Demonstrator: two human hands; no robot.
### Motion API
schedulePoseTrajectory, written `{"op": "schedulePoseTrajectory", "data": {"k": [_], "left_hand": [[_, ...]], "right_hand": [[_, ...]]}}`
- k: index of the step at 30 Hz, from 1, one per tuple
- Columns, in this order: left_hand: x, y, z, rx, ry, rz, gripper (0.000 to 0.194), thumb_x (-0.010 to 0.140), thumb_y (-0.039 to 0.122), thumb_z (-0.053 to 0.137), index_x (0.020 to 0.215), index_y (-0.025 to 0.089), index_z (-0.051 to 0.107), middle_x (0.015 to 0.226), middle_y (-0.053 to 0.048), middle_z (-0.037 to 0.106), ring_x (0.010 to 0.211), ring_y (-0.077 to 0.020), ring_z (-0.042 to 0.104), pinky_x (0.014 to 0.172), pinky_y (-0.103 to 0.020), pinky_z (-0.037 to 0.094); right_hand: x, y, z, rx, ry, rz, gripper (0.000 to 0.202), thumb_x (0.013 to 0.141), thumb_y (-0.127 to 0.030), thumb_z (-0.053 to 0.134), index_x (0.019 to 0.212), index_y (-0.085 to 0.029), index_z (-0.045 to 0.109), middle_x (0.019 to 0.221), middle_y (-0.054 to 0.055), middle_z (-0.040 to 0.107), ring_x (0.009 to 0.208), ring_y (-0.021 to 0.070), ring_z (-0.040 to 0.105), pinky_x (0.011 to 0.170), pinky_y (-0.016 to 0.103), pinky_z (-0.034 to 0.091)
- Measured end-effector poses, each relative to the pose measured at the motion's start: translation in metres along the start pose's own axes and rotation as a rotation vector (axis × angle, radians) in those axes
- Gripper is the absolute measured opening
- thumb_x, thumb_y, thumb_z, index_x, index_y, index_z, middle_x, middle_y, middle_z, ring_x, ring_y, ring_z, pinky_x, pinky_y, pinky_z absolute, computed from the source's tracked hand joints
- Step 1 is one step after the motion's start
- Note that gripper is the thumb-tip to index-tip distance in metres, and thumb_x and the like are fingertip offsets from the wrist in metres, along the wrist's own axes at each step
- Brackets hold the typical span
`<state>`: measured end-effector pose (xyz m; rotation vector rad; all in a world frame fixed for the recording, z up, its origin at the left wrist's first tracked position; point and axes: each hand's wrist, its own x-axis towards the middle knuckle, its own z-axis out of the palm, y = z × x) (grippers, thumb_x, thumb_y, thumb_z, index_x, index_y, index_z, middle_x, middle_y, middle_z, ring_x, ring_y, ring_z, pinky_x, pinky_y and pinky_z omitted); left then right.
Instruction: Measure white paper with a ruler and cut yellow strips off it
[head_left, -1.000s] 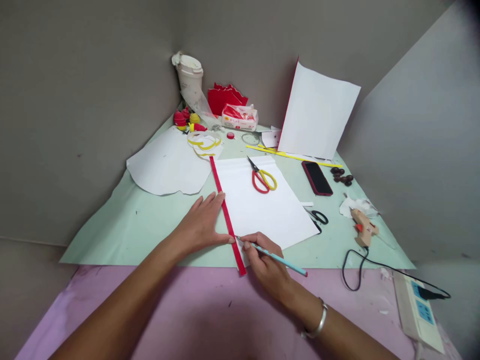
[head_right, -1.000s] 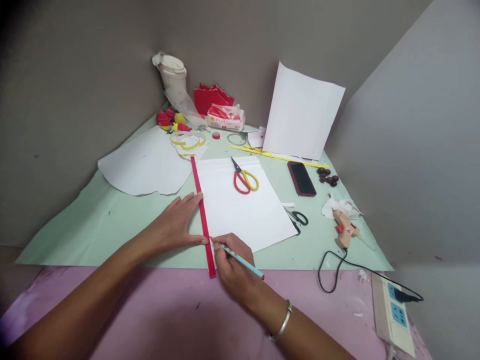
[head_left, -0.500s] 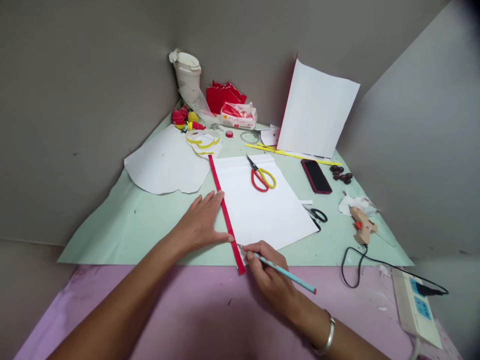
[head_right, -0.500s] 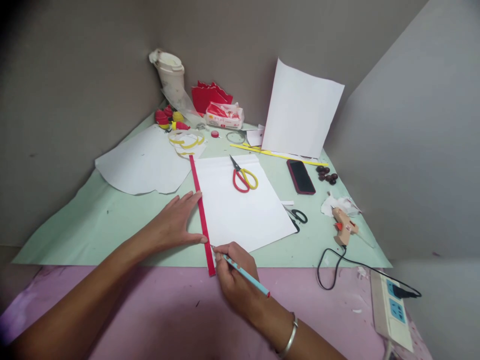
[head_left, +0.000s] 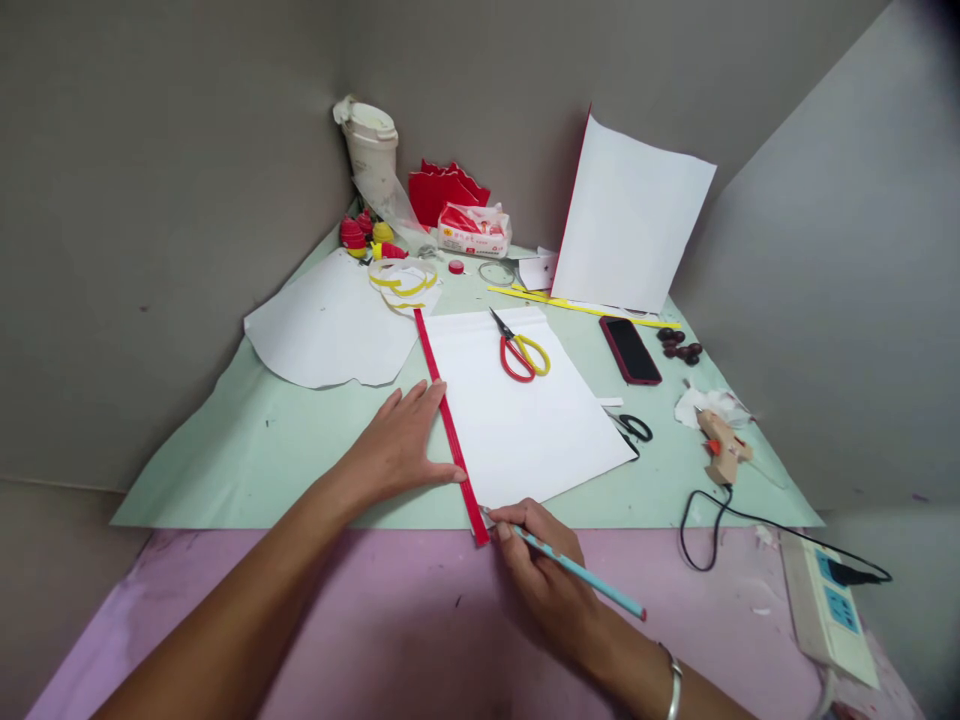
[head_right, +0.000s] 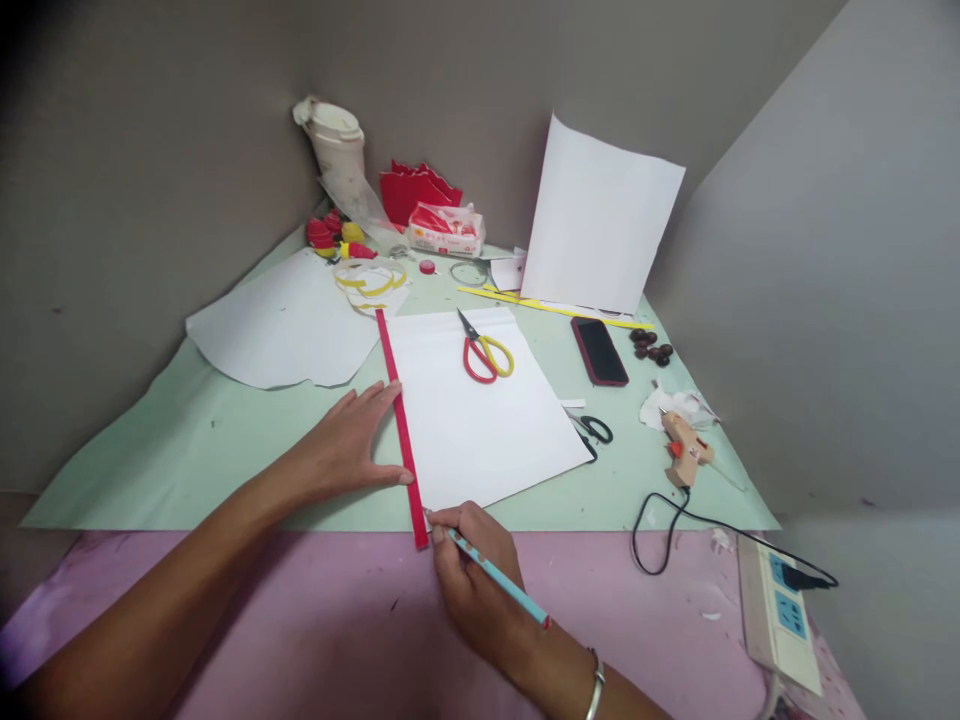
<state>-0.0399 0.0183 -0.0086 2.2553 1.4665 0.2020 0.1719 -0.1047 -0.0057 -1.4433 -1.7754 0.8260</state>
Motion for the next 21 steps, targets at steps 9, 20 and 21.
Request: {"op": "schedulePoseTrajectory", "data": {"k": [9, 20, 21], "left_hand": [[0.000, 0.000, 0.000, -0.038, 0.014, 0.008, 0.115, 0.065, 0.067, 0.072, 0.155, 0.016, 0.021, 0.162, -0.017, 0.028, 0.150, -0.0343, 0.020, 0.122, -0.052, 0.015], [0.001, -0.001, 0.002, -0.046, 0.028, 0.016, 0.114, 0.064, 0.067, 0.072, 0.155, 0.019, 0.022, 0.162, -0.017, 0.028, 0.150, -0.0351, 0.021, 0.121, -0.053, 0.016], [0.001, -0.002, 0.002, -0.044, 0.027, 0.017, 0.114, 0.064, 0.067, 0.072, 0.155, 0.019, 0.022, 0.162, -0.017, 0.028, 0.150, -0.0351, 0.021, 0.121, -0.053, 0.016]], "right_hand": [[-0.008, -0.003, -0.004, 0.020, -0.018, 0.005, 0.024, 0.095, -0.018, 0.045, 0.093, -0.020, 0.069, 0.080, 0.002, 0.068, 0.074, 0.0171, 0.064, 0.069, 0.027, 0.047], [-0.017, 0.001, -0.007, 0.007, -0.010, -0.009, 0.025, 0.096, -0.020, 0.046, 0.097, -0.021, 0.070, 0.078, 0.003, 0.067, 0.071, 0.0175, 0.064, 0.065, 0.027, 0.048], [-0.018, 0.002, -0.006, 0.007, -0.013, -0.002, 0.025, 0.096, -0.021, 0.046, 0.098, -0.020, 0.070, 0.078, 0.003, 0.067, 0.072, 0.0176, 0.064, 0.065, 0.027, 0.048]]}}
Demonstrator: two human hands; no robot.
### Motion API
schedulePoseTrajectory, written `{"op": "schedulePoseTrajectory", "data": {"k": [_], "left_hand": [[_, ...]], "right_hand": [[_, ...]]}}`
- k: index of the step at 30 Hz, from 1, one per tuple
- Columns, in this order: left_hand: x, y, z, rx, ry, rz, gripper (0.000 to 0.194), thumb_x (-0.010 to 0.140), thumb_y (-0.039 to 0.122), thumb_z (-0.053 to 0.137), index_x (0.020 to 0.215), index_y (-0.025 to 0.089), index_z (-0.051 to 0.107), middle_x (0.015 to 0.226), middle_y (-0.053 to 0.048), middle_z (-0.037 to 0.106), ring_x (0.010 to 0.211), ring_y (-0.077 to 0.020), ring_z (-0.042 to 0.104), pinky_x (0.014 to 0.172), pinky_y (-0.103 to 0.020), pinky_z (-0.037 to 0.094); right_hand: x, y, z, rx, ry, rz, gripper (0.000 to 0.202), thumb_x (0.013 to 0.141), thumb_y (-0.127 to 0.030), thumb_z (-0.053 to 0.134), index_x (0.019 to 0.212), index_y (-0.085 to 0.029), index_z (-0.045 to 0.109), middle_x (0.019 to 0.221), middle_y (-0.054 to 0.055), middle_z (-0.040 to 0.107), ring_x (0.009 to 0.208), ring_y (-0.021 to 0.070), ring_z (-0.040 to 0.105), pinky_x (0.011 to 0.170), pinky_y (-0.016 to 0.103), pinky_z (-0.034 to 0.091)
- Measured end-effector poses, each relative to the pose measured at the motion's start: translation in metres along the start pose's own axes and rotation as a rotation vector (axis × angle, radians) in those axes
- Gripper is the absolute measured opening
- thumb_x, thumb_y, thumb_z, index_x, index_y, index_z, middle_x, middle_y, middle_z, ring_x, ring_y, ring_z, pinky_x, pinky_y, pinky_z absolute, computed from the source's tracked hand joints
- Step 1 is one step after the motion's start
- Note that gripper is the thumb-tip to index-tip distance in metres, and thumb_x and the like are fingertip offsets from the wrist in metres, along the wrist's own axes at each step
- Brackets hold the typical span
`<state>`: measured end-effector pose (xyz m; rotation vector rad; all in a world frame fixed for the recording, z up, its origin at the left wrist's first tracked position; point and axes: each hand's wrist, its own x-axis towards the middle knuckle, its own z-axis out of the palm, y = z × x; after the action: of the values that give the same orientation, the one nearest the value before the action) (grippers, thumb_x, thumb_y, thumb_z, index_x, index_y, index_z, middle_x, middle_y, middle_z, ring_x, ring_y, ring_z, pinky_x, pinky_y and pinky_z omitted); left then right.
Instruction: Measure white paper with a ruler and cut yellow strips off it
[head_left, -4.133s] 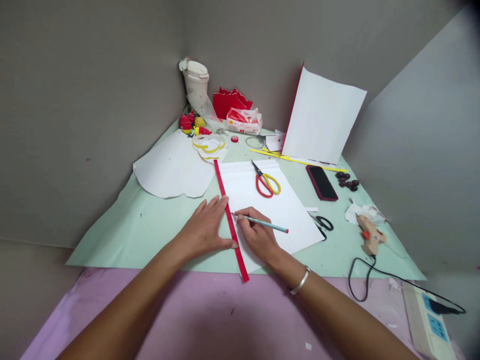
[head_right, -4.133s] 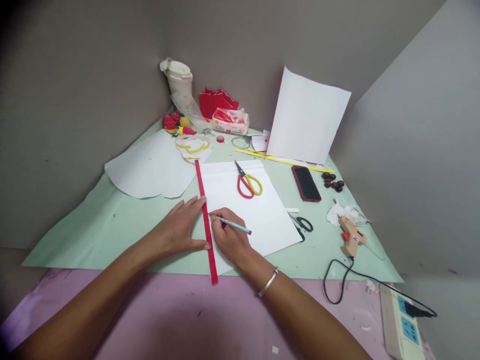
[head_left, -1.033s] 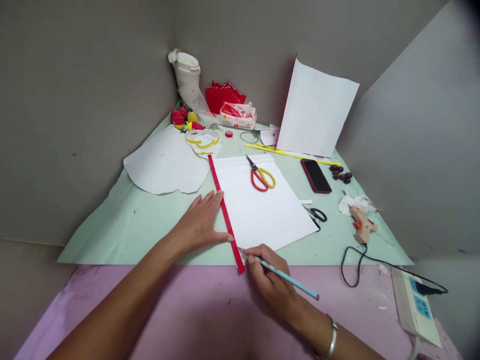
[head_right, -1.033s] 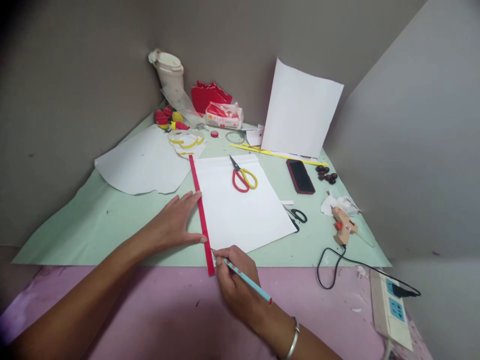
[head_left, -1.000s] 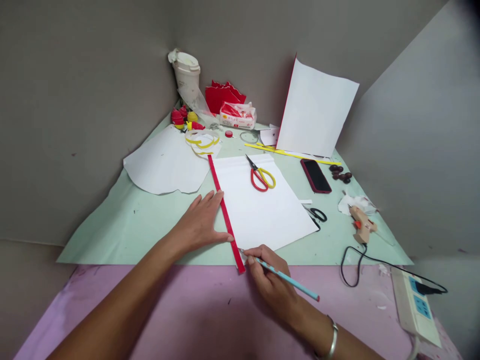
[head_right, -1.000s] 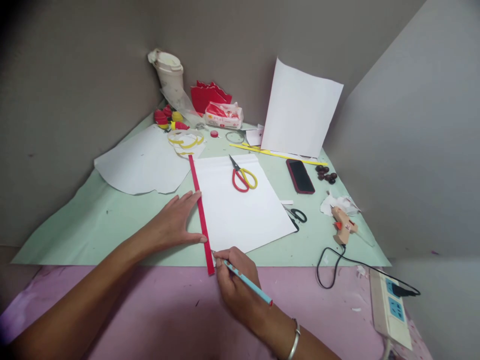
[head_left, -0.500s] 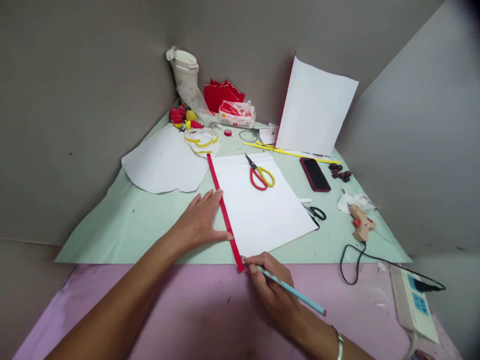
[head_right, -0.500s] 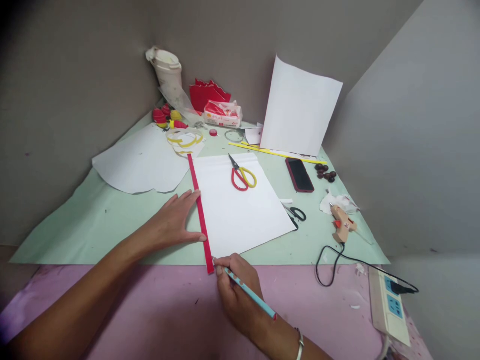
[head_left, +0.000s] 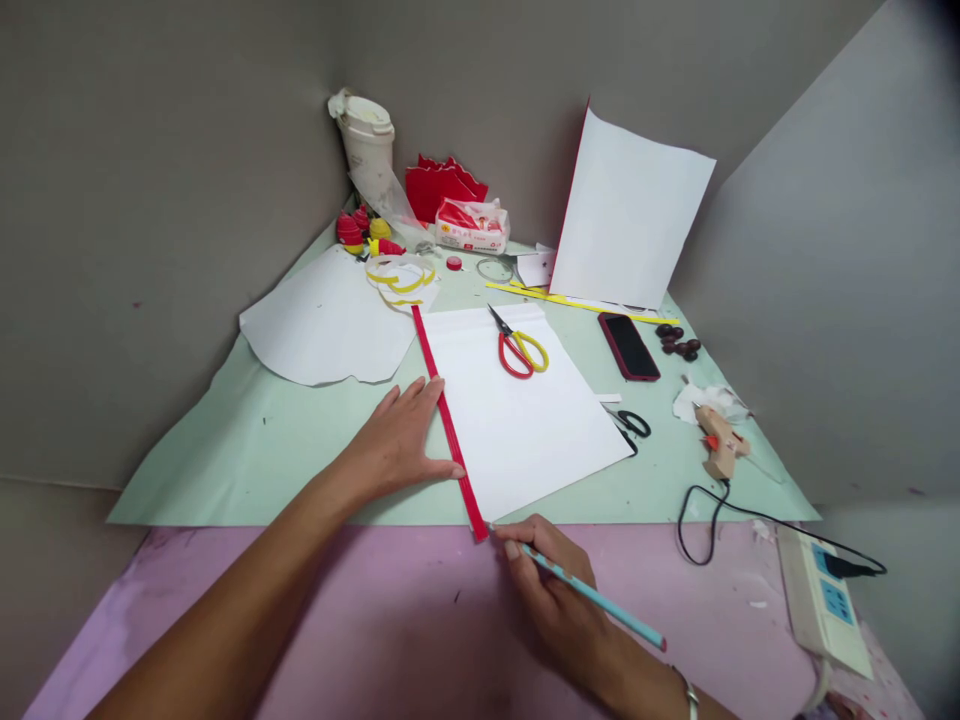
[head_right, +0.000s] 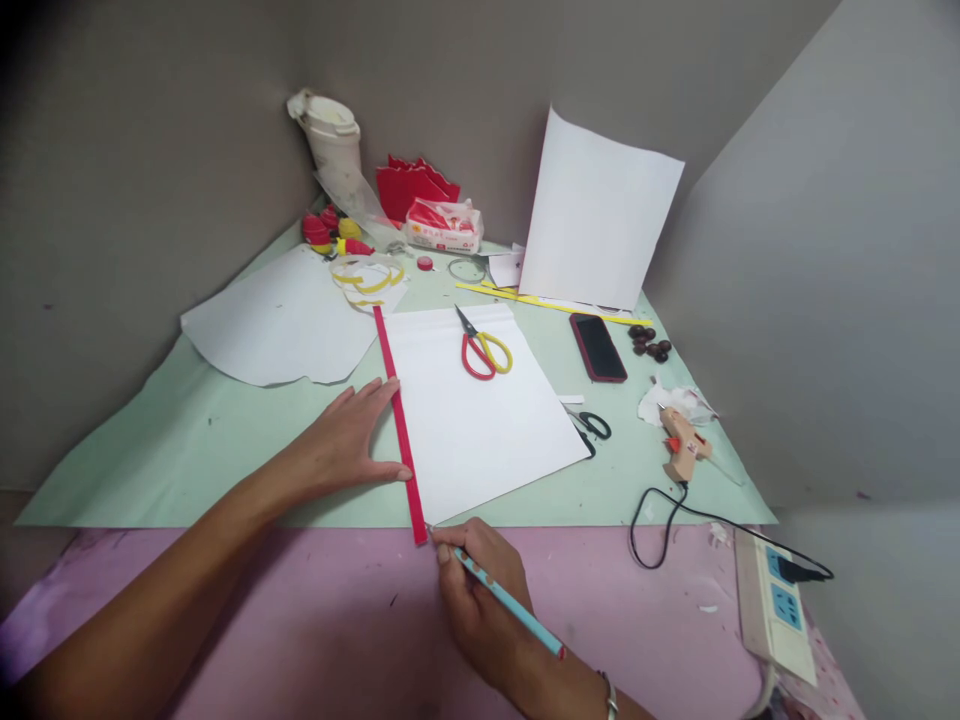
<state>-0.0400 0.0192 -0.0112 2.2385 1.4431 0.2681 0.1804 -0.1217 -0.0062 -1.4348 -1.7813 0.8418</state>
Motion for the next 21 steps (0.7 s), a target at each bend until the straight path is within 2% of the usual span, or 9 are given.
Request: {"op": "schedulePoseTrajectory", "data": {"k": [5, 10, 13, 16, 18, 21], "left_hand": [[0.000, 0.000, -0.001, 0.021, -0.018, -0.007, 0.115, 0.066, 0.067, 0.071, 0.155, 0.014, 0.021, 0.162, -0.018, 0.027, 0.151, -0.0333, 0.019, 0.122, -0.050, 0.016], [-0.002, -0.001, -0.001, 0.003, -0.003, -0.006, 0.114, 0.065, 0.066, 0.073, 0.155, 0.017, 0.022, 0.162, -0.017, 0.026, 0.151, -0.0347, 0.019, 0.122, -0.053, 0.016], [-0.002, -0.003, 0.001, -0.006, 0.012, 0.000, 0.113, 0.065, 0.062, 0.075, 0.155, 0.020, 0.022, 0.162, -0.017, 0.028, 0.151, -0.0346, 0.019, 0.121, -0.054, 0.017], [-0.003, -0.004, 0.002, -0.028, 0.029, -0.002, 0.111, 0.065, 0.063, 0.076, 0.154, 0.020, 0.024, 0.161, -0.017, 0.030, 0.150, -0.0358, 0.020, 0.121, -0.056, 0.017], [-0.003, -0.004, 0.000, -0.050, 0.053, -0.005, 0.108, 0.067, 0.063, 0.074, 0.153, 0.020, 0.027, 0.160, -0.017, 0.032, 0.149, -0.0360, 0.022, 0.121, -0.056, 0.018], [-0.005, -0.002, -0.005, -0.116, 0.115, -0.054, 0.090, 0.075, 0.059, 0.068, 0.150, 0.022, 0.035, 0.158, -0.012, 0.039, 0.146, -0.0345, 0.033, 0.120, -0.051, 0.026]], "right_hand": [[-0.008, 0.003, -0.003, 0.001, 0.002, -0.003, 0.022, 0.095, -0.020, 0.048, 0.093, -0.022, 0.069, 0.074, 0.001, 0.066, 0.068, 0.0171, 0.063, 0.062, 0.027, 0.047], [-0.013, -0.006, -0.035, 0.103, 0.080, -0.124, 0.021, 0.097, -0.018, 0.046, 0.100, -0.025, 0.066, 0.072, 0.001, 0.062, 0.064, 0.0176, 0.061, 0.057, 0.027, 0.048], [-0.005, -0.007, -0.046, 0.018, 0.104, -0.231, 0.024, 0.096, -0.015, 0.045, 0.109, -0.026, 0.062, 0.078, 0.004, 0.066, 0.069, 0.0201, 0.064, 0.060, 0.030, 0.051], [0.007, -0.001, -0.034, -0.169, 0.020, -0.424, 0.027, 0.089, -0.017, 0.057, 0.114, -0.026, 0.057, 0.100, 0.008, 0.071, 0.090, 0.0257, 0.067, 0.076, 0.038, 0.055], [0.015, 0.003, -0.016, -0.249, 0.021, -0.443, 0.028, 0.086, -0.021, 0.064, 0.113, -0.023, 0.057, 0.109, 0.011, 0.071, 0.100, 0.0289, 0.065, 0.086, 0.044, 0.055], [0.022, 0.010, 0.010, -0.303, 0.066, -0.562, 0.021, 0.087, -0.013, 0.059, 0.107, -0.020, 0.059, 0.100, 0.011, 0.073, 0.094, 0.0272, 0.068, 0.083, 0.041, 0.056]]}}
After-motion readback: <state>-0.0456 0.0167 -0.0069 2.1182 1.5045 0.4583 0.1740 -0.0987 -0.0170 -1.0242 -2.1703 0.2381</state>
